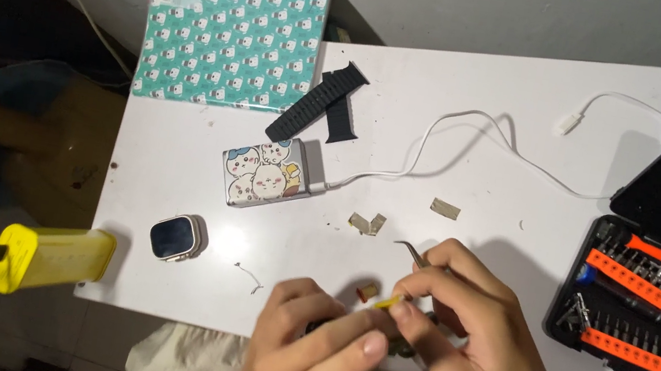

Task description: Using tweezers to carefully position and install a small replacement battery into a smartwatch.

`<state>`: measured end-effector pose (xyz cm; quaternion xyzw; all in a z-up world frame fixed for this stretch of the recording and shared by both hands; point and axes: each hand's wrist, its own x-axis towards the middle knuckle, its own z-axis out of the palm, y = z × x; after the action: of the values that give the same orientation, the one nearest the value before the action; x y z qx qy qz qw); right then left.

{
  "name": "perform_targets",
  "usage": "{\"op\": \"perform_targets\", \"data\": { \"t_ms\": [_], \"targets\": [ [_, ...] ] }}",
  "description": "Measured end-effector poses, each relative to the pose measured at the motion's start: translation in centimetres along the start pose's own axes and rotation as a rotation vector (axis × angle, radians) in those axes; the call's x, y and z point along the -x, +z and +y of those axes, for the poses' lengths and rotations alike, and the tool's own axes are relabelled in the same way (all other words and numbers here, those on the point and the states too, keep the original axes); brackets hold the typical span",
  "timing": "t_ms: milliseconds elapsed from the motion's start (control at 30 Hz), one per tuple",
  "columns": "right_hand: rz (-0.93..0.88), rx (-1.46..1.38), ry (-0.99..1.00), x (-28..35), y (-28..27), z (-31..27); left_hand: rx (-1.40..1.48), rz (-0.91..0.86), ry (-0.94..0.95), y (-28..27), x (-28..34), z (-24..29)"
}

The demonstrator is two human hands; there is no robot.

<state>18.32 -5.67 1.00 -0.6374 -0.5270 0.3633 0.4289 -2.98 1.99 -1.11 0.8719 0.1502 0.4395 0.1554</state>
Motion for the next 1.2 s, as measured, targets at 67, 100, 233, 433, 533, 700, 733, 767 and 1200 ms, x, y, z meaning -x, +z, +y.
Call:
{"op": "perform_targets", "data": {
  "t_ms": [67, 100, 233, 433, 533, 700, 733, 767, 1200],
  "targets": [
    [-0.010, -0.010, -0.001, -0.1, -0.2, 0.1, -0.073, -0.066, 0.062, -0.9, -1.0, -0.4],
    [-0.017, -0.014, 0.002, -0.1, -0.3, 0.2, -0.140, -0.128, 0.125, -1.3, -1.5, -0.6],
    [-0.019, -0.023, -0.065, -0.3, -0.9, 0.2, -0.249, -0.203, 0.258, -1.7, -3.0, -0.8],
    [0.033, -0.011, -0.090, -0.1, -1.4, 0.2, -0.299, -0.266, 0.486, -1.2, -3.0, -2.1],
    [0.037, -0.016, -0.129, -0.1, -1.6, 0.5, -0.241, -0.229, 0.517, -0.5, -2.7, -2.6],
    [0.055, -0.023, -0.146, -0.2, -1.2, 1.1, -0.136, -0.250, 0.483, -0.2, -2.2, -3.1],
    [0.053, -0.024, -0.141, -0.2, -1.1, 1.1, -0.133, -0.252, 0.479, 0.0, -1.9, -3.3],
    [0.064, -0.032, -0.147, -0.3, -1.0, 1.2, -0.115, -0.252, 0.470, 0.2, -1.5, -3.6],
    [0.023, -0.072, -0.079, -0.3, -0.8, 1.8, -0.123, -0.301, 0.417, -0.5, 0.5, -3.6]
  ]
}}
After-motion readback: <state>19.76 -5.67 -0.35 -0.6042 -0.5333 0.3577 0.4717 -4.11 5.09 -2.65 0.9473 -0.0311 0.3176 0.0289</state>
